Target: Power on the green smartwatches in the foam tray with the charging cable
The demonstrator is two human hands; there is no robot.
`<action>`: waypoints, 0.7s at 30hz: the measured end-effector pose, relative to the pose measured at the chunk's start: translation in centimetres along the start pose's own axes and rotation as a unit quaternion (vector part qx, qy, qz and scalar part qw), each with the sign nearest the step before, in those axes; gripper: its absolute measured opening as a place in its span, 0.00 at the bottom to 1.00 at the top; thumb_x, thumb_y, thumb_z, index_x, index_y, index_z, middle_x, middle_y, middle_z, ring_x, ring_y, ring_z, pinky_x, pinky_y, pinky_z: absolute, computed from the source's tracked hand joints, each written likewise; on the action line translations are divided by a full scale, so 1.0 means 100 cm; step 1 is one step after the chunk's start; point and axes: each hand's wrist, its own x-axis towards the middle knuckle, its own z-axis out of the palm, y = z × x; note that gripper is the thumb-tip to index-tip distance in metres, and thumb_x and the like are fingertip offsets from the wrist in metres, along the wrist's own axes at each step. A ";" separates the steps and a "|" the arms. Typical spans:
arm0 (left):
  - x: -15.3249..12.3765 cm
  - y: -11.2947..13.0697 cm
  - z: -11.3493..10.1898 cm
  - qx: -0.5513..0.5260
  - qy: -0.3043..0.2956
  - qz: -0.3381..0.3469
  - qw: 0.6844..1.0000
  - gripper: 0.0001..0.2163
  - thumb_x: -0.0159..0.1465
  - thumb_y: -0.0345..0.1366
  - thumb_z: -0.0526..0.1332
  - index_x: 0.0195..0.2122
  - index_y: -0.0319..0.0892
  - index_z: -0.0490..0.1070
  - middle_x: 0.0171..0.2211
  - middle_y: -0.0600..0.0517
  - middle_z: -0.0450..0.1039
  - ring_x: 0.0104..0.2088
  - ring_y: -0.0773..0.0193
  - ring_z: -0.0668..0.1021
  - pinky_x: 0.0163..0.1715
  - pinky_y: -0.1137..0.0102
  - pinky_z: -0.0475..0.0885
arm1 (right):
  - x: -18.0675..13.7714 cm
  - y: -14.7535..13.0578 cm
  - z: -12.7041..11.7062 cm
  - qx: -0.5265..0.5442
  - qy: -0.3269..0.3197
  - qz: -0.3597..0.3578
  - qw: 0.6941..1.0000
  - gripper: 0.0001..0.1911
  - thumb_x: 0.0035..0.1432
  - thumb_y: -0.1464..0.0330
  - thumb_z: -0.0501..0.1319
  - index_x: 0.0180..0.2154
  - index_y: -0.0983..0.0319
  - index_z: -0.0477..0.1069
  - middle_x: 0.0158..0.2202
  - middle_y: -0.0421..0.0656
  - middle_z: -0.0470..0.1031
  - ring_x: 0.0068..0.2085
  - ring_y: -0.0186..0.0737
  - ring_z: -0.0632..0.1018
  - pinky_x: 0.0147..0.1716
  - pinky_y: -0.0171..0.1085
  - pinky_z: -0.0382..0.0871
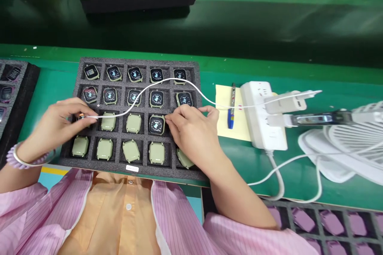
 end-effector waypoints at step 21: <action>0.020 -0.003 0.006 0.105 -0.007 0.104 0.989 0.34 0.70 0.64 0.44 0.64 0.52 0.72 0.57 0.57 0.66 0.54 0.87 0.64 0.66 0.80 0.56 | -0.004 0.009 -0.005 0.117 -0.088 0.027 0.989 0.20 0.74 0.60 0.51 0.43 0.61 0.80 0.46 0.36 0.73 0.45 0.09 0.66 0.54 0.32 0.45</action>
